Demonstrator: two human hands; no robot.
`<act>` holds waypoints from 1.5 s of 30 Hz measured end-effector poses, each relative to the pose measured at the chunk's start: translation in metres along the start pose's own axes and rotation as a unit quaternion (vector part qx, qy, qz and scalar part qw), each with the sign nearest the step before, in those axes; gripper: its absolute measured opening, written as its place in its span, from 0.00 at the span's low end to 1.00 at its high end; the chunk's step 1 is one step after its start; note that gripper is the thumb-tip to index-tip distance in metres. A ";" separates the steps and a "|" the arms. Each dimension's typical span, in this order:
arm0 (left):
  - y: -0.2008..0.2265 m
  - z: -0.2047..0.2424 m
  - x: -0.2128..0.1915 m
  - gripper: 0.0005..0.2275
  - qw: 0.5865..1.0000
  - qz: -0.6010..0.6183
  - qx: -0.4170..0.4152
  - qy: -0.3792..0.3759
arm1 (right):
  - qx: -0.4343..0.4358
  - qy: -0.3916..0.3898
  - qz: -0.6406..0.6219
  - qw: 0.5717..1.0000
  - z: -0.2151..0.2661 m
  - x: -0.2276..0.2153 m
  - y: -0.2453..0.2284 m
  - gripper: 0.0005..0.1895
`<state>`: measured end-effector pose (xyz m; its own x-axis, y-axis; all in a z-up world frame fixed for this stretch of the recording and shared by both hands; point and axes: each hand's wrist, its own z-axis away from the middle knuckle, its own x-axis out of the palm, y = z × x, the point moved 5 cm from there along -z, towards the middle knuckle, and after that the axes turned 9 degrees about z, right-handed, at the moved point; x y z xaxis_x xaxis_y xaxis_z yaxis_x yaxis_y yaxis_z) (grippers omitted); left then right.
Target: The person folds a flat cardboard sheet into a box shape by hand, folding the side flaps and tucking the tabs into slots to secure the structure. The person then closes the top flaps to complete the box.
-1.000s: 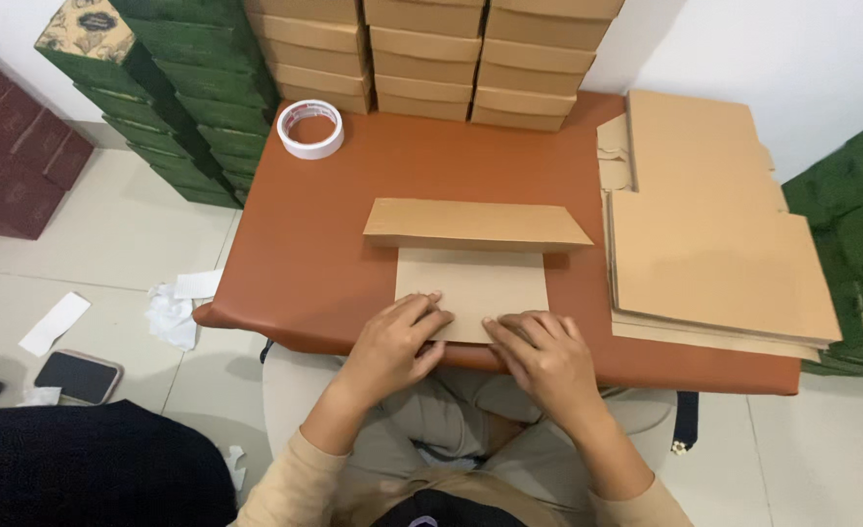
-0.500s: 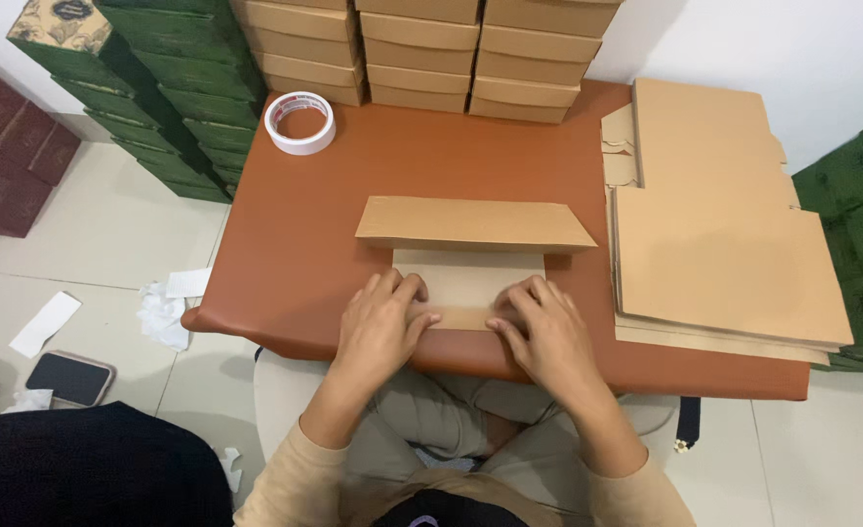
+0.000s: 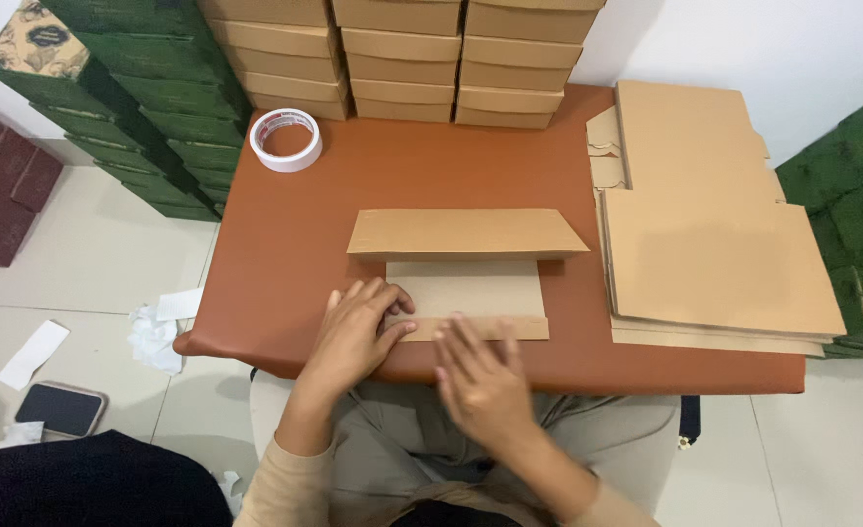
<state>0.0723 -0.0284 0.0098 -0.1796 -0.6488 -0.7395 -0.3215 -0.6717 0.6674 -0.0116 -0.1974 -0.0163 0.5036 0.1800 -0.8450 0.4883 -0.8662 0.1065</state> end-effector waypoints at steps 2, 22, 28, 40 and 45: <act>-0.004 -0.002 0.001 0.07 1.000 -0.010 0.012 0.000 | -0.015 0.025 -0.019 0.999 -0.024 -0.009 -0.019 0.24; 0.033 -0.118 -0.071 0.11 0.984 -0.132 0.120 0.027 | -0.058 0.105 -0.013 0.993 0.017 -0.045 0.049 0.21; -0.036 -0.177 -0.045 0.18 0.968 -0.246 0.058 -0.007 | -0.129 0.143 -0.008 0.981 0.027 -0.067 0.039 0.09; 0.003 -0.017 -0.022 0.43 0.890 0.170 0.215 -0.365 | -0.202 0.102 -0.052 0.973 -0.005 -0.095 0.051 0.12; 0.018 0.001 -0.028 0.34 0.936 0.219 0.127 -0.246 | -0.092 0.093 -0.088 0.987 -0.057 -0.093 0.070 0.04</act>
<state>0.0710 -0.0222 0.0426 -0.7322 -0.5568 -0.3922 -0.3161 -0.2323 0.9199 0.0160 -0.2480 0.0994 0.5126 0.4177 -0.7502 0.6928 -0.7174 0.0739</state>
